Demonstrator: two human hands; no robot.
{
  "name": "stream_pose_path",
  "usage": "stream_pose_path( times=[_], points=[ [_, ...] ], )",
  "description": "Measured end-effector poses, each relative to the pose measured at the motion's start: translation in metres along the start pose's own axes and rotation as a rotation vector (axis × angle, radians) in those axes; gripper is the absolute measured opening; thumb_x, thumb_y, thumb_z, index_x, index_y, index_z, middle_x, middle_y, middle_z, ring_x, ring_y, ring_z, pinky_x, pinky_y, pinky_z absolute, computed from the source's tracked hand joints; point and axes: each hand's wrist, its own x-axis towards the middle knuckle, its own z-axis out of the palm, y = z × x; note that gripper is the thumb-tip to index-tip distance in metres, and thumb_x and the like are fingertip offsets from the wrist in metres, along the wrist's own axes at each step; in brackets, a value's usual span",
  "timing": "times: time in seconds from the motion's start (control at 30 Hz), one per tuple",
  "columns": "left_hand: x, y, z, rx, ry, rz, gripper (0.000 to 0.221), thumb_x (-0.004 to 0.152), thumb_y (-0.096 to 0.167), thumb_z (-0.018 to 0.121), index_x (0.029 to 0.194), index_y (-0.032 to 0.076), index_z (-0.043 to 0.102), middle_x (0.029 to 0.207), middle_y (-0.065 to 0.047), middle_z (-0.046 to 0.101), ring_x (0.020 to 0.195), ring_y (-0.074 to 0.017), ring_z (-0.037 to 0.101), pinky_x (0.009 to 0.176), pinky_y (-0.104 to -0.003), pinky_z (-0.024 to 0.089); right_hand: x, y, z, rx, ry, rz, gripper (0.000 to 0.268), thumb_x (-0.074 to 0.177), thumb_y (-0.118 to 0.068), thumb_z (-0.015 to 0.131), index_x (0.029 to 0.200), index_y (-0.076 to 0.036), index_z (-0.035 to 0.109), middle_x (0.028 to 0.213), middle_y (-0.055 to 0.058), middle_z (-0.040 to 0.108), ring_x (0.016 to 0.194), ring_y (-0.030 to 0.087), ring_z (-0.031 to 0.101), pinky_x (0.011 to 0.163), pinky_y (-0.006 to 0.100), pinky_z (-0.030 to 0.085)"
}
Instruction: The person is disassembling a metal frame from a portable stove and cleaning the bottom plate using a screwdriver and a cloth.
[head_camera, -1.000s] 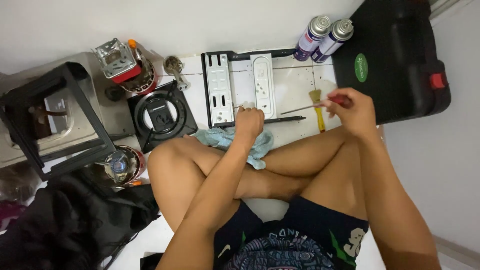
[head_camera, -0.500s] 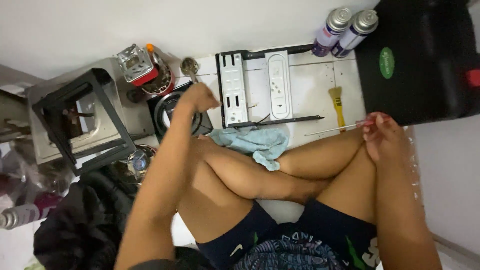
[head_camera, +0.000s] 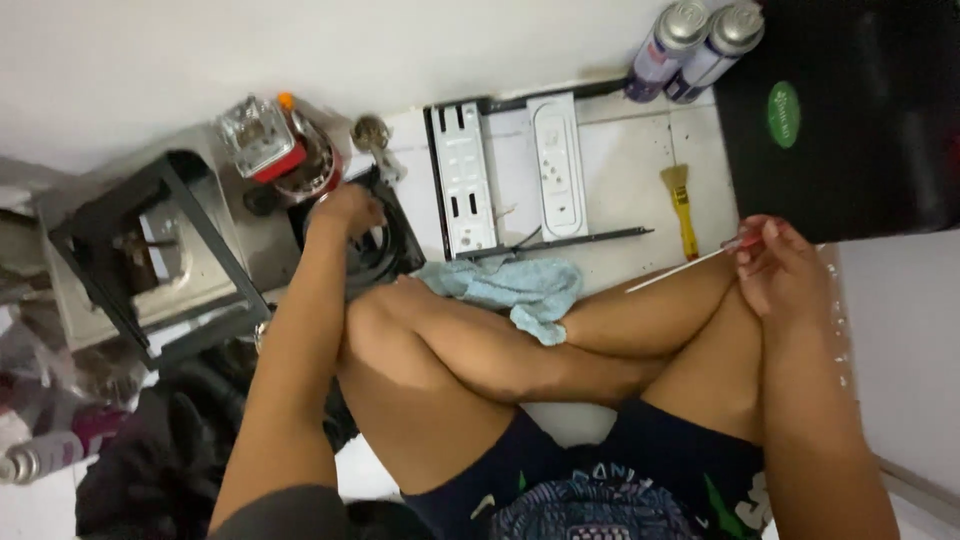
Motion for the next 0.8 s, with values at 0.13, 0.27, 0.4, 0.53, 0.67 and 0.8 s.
stream_pose_path(
  times=[0.13, 0.27, 0.4, 0.53, 0.67, 0.8],
  points=[
    [0.027, -0.013, 0.023, 0.061, 0.105, 0.204, 0.028, 0.077, 0.030, 0.074, 0.098, 0.012, 0.082, 0.094, -0.012, 0.077, 0.081, -0.0367, 0.069, 0.079, -0.043, 0.056, -0.002, -0.001, 0.007, -0.013, 0.051, -0.002, 0.016, 0.109, -0.017, 0.060, 0.115, -0.004, 0.066, 0.086, 0.002, 0.068, 0.072, 0.011, 0.066, 0.061, 0.017, 0.049],
    [0.038, -0.014, 0.036, 0.164, -0.005, 0.138, 0.034, 0.083, 0.031, 0.070, 0.111, 0.014, 0.080, 0.101, -0.011, 0.078, 0.087, -0.0356, 0.069, 0.084, -0.043, 0.056, -0.005, -0.001, 0.005, -0.026, 0.051, -0.007, 0.019, 0.106, -0.020, 0.064, 0.115, -0.003, 0.067, 0.085, 0.003, 0.069, 0.065, 0.010, 0.063, 0.054, 0.017, 0.048],
    [0.032, -0.017, 0.038, 0.104, 0.054, 0.149, 0.033, 0.085, 0.029, 0.065, 0.106, 0.009, 0.079, 0.101, -0.018, 0.076, 0.084, -0.0408, 0.068, 0.080, -0.047, 0.056, -0.001, 0.001, 0.002, -0.033, 0.025, -0.026, 0.018, 0.107, -0.018, 0.061, 0.117, -0.004, 0.066, 0.086, 0.002, 0.069, 0.070, 0.010, 0.066, 0.057, 0.015, 0.049],
    [0.039, -0.029, 0.048, 0.066, 0.036, 0.155, 0.032, 0.086, 0.024, 0.069, 0.115, 0.013, 0.078, 0.106, -0.011, 0.077, 0.087, -0.0369, 0.068, 0.084, -0.043, 0.056, -0.001, 0.003, 0.003, 0.016, 0.007, -0.027, 0.017, 0.109, -0.013, 0.058, 0.118, 0.000, 0.064, 0.092, 0.006, 0.069, 0.077, 0.013, 0.068, 0.071, 0.017, 0.054],
    [0.044, -0.038, 0.056, 0.066, 0.177, 0.282, 0.030, 0.088, 0.033, 0.066, 0.105, 0.014, 0.081, 0.101, -0.017, 0.072, 0.089, -0.0404, 0.065, 0.086, -0.046, 0.053, 0.000, 0.000, 0.003, 0.022, 0.021, -0.003, 0.017, 0.108, -0.016, 0.061, 0.115, -0.002, 0.065, 0.089, 0.004, 0.069, 0.072, 0.011, 0.066, 0.063, 0.017, 0.051],
    [-0.007, -0.009, 0.024, -0.291, 0.071, 0.117, 0.030, 0.089, 0.031, 0.071, 0.111, 0.013, 0.079, 0.100, -0.008, 0.078, 0.083, -0.0280, 0.069, 0.081, -0.039, 0.055, 0.000, -0.002, 0.007, 0.078, 0.040, 0.034, 0.023, 0.110, -0.029, 0.062, 0.106, -0.007, 0.067, 0.082, 0.002, 0.067, 0.068, 0.015, 0.062, 0.060, 0.024, 0.051]
  ],
)
